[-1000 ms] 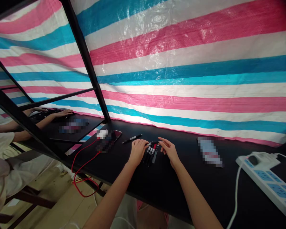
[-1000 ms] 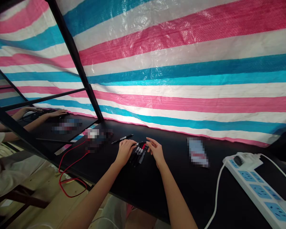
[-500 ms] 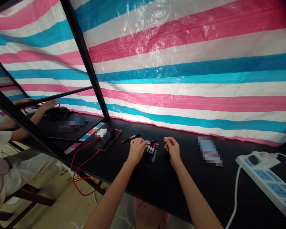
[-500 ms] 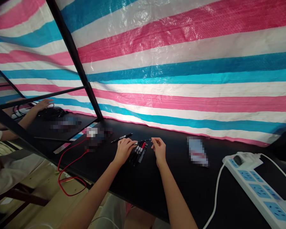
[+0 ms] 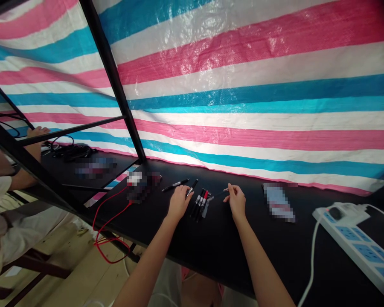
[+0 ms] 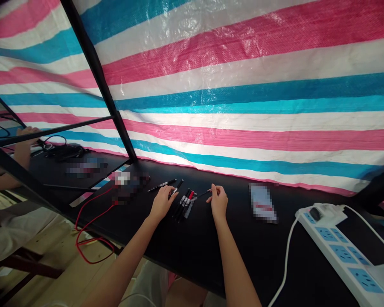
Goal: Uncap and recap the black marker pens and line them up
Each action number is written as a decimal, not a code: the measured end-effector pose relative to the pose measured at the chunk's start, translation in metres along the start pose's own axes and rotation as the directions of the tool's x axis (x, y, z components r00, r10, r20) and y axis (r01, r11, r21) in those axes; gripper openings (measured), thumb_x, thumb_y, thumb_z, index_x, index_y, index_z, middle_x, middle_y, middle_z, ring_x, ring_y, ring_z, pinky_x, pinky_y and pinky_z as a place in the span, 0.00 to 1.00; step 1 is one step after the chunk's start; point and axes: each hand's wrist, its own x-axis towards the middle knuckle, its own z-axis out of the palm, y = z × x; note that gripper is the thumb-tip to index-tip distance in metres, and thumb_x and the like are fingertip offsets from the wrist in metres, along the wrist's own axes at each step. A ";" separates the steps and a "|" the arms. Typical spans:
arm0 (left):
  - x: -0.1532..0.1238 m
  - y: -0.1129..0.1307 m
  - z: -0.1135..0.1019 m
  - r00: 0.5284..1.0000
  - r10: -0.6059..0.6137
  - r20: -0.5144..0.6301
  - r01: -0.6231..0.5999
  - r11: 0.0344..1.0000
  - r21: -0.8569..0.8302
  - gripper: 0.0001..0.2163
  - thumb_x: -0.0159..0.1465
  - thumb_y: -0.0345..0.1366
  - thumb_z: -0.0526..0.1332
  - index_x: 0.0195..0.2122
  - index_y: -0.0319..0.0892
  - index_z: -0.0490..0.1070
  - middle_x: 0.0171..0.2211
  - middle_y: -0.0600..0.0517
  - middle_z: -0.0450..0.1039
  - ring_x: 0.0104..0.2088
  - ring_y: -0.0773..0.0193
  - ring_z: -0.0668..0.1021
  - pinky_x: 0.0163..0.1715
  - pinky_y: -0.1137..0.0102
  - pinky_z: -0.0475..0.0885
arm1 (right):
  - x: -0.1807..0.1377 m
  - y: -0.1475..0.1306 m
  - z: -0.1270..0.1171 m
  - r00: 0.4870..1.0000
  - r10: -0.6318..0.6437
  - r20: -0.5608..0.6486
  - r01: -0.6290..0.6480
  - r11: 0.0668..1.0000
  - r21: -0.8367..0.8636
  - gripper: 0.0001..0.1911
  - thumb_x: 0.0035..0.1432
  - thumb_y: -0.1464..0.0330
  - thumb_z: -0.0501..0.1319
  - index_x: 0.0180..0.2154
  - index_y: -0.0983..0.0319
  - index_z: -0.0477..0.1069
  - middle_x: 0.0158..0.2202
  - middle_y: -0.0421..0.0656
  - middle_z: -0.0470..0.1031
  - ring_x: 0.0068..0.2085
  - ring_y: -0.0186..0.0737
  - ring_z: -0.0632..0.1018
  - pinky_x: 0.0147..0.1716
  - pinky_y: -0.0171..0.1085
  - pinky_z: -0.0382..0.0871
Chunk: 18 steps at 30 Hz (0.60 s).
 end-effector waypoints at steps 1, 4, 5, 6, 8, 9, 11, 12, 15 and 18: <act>0.000 0.000 0.000 1.000 -0.006 0.018 0.006 1.000 -0.005 0.08 0.63 0.40 0.50 0.36 0.44 0.64 0.33 0.52 0.65 0.37 0.63 0.68 0.34 0.71 0.63 | -0.002 0.000 0.002 0.999 0.005 0.046 -0.005 1.000 0.009 0.21 0.49 0.50 0.56 0.28 0.63 0.64 0.27 0.44 0.74 0.15 0.29 0.70 0.14 0.29 0.56; -0.001 0.000 0.001 0.997 -0.020 0.080 0.024 0.999 -0.039 0.09 0.63 0.41 0.50 0.35 0.44 0.65 0.32 0.53 0.64 0.36 0.63 0.68 0.34 0.71 0.63 | -0.004 -0.001 0.007 0.988 0.050 0.145 -0.066 0.992 0.112 0.22 0.48 0.49 0.55 0.29 0.63 0.63 0.30 0.47 0.75 0.17 0.33 0.72 0.12 0.28 0.54; -0.001 0.000 0.001 0.994 -0.022 0.105 0.028 0.998 -0.058 0.09 0.63 0.42 0.50 0.35 0.44 0.65 0.32 0.53 0.64 0.36 0.64 0.68 0.34 0.71 0.63 | -0.003 -0.001 0.007 0.985 0.061 0.162 -0.083 0.988 0.131 0.22 0.48 0.49 0.55 0.29 0.63 0.62 0.28 0.46 0.75 0.16 0.33 0.72 0.11 0.28 0.53; -0.001 0.000 0.002 0.991 -0.019 0.130 0.030 0.997 -0.078 0.09 0.62 0.42 0.50 0.35 0.44 0.65 0.31 0.53 0.64 0.36 0.64 0.68 0.34 0.71 0.63 | -0.003 0.000 0.006 0.983 0.066 0.173 -0.089 0.988 0.128 0.22 0.47 0.49 0.56 0.28 0.63 0.62 0.26 0.45 0.75 0.15 0.33 0.71 0.11 0.29 0.53; -0.001 0.000 0.002 0.985 -0.006 0.172 0.026 0.993 -0.113 0.09 0.62 0.41 0.51 0.36 0.43 0.66 0.30 0.53 0.63 0.34 0.65 0.68 0.34 0.72 0.63 | -0.001 0.003 0.005 0.981 0.063 0.184 -0.077 0.995 0.065 0.22 0.47 0.48 0.56 0.27 0.63 0.62 0.22 0.43 0.74 0.12 0.30 0.68 0.11 0.29 0.52; -0.001 0.000 0.003 0.983 0.000 0.185 0.024 0.992 -0.125 0.08 0.62 0.40 0.51 0.36 0.43 0.66 0.29 0.53 0.63 0.34 0.65 0.68 0.34 0.72 0.63 | 0.000 0.004 0.004 0.979 0.064 0.192 -0.069 0.997 0.020 0.22 0.46 0.49 0.56 0.26 0.63 0.62 0.21 0.43 0.74 0.11 0.29 0.66 0.11 0.29 0.52; 0.000 0.000 0.003 0.982 0.000 0.191 0.027 0.990 -0.138 0.07 0.61 0.38 0.51 0.36 0.43 0.65 0.29 0.54 0.63 0.33 0.66 0.68 0.34 0.72 0.63 | 0.000 0.006 0.004 0.973 0.069 0.219 -0.057 0.997 -0.058 0.22 0.47 0.49 0.56 0.25 0.62 0.62 0.20 0.42 0.73 0.11 0.29 0.66 0.11 0.30 0.52; 0.000 0.000 0.004 0.982 -0.005 0.189 0.032 0.990 -0.141 0.07 0.61 0.38 0.51 0.35 0.43 0.65 0.29 0.54 0.63 0.32 0.66 0.68 0.33 0.72 0.62 | -0.001 0.006 0.005 0.969 0.073 0.236 -0.054 0.995 -0.085 0.21 0.47 0.50 0.56 0.25 0.62 0.62 0.19 0.42 0.72 0.11 0.29 0.66 0.11 0.30 0.53; 0.000 -0.002 0.005 0.984 -0.019 0.179 0.045 0.989 -0.142 0.07 0.61 0.38 0.50 0.33 0.42 0.64 0.28 0.54 0.63 0.30 0.67 0.67 0.31 0.73 0.62 | -0.005 0.006 0.009 0.958 0.068 0.279 -0.027 0.989 -0.147 0.17 0.48 0.53 0.57 0.28 0.62 0.62 0.19 0.40 0.71 0.12 0.31 0.67 0.10 0.30 0.54; 0.000 -0.003 0.006 0.984 -0.039 0.173 0.062 0.990 -0.128 0.09 0.61 0.40 0.50 0.30 0.42 0.63 0.27 0.54 0.63 0.29 0.67 0.67 0.29 0.73 0.60 | -0.009 0.006 0.013 0.951 0.042 0.307 0.025 0.977 -0.210 0.14 0.48 0.58 0.57 0.34 0.61 0.62 0.18 0.36 0.68 0.12 0.33 0.68 0.11 0.31 0.57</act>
